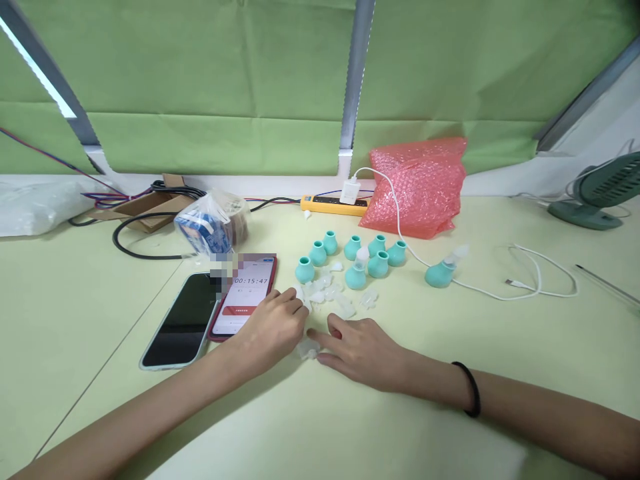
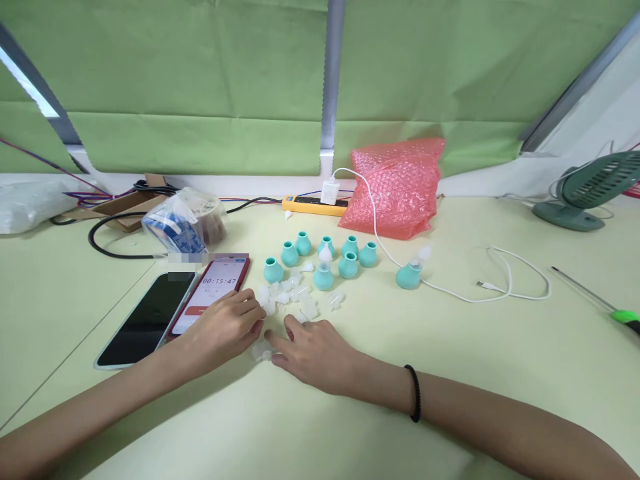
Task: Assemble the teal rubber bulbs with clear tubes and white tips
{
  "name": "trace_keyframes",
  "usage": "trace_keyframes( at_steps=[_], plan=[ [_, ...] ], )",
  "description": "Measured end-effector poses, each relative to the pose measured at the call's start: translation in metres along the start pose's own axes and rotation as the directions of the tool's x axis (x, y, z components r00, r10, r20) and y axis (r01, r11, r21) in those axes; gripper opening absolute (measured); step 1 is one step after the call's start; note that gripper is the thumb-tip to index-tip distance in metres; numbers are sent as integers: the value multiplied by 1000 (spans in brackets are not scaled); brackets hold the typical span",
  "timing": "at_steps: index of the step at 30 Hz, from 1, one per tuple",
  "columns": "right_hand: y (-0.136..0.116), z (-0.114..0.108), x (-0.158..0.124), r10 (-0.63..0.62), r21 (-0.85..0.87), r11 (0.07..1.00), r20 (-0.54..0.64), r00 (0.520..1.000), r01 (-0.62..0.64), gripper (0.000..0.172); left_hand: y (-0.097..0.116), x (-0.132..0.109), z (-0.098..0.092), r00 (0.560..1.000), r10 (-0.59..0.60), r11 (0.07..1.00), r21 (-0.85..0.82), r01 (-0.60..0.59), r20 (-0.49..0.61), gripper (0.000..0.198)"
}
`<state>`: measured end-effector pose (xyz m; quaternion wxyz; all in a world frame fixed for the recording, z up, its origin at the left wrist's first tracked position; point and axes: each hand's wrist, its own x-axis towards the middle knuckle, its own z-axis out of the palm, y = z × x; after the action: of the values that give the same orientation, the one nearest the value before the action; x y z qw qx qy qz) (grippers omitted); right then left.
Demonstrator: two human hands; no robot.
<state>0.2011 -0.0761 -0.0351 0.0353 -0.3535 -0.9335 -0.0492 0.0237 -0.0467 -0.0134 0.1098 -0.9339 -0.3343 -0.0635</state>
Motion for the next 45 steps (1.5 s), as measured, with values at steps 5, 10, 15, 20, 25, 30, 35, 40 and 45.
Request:
trace_keyframes(
  at_steps=[5, 10, 15, 20, 25, 30, 35, 40, 45],
  plan=[
    [-1, 6, -3, -3, 51, 999, -57, 998, 6, 26, 4, -2, 1, 990, 9, 985, -169, -33, -139, 23],
    [3, 9, -12, 83, 334, 942, -118, 990, -39, 14, 16, -4, 6, 913, -74, 822, -543, -172, -402, 10],
    [15, 7, -23, 219, 561, 810, -20, 976, -170, 14, 33, -1, 19, 791, -288, 662, -709, -243, -540, 12],
    [20, 7, -22, 253, 609, 768, -3, 967, -199, 26, 37, 8, 25, 806, -336, 582, -781, -229, -487, 15],
    [21, 9, -23, 254, 625, 759, -25, 967, -183, 28, 34, 10, 22, 855, -345, 532, -831, -161, -387, 14],
    [22, 6, -26, 210, 590, 792, -22, 977, -157, 24, 34, 6, 22, 887, -364, 508, -859, -68, -286, 14],
    [22, 5, -27, 192, 562, 814, -18, 981, -149, 23, 34, 3, 24, 889, -239, 583, -790, -190, -391, 23],
    [23, 3, -28, 207, 588, 794, -18, 978, -157, 22, 34, 3, 26, 894, -113, 652, -711, -262, -433, 37],
    [23, 4, -28, 215, 616, 771, -15, 976, -161, 24, 34, 0, 29, 914, -93, 671, -703, -235, -394, 44]
  ],
)
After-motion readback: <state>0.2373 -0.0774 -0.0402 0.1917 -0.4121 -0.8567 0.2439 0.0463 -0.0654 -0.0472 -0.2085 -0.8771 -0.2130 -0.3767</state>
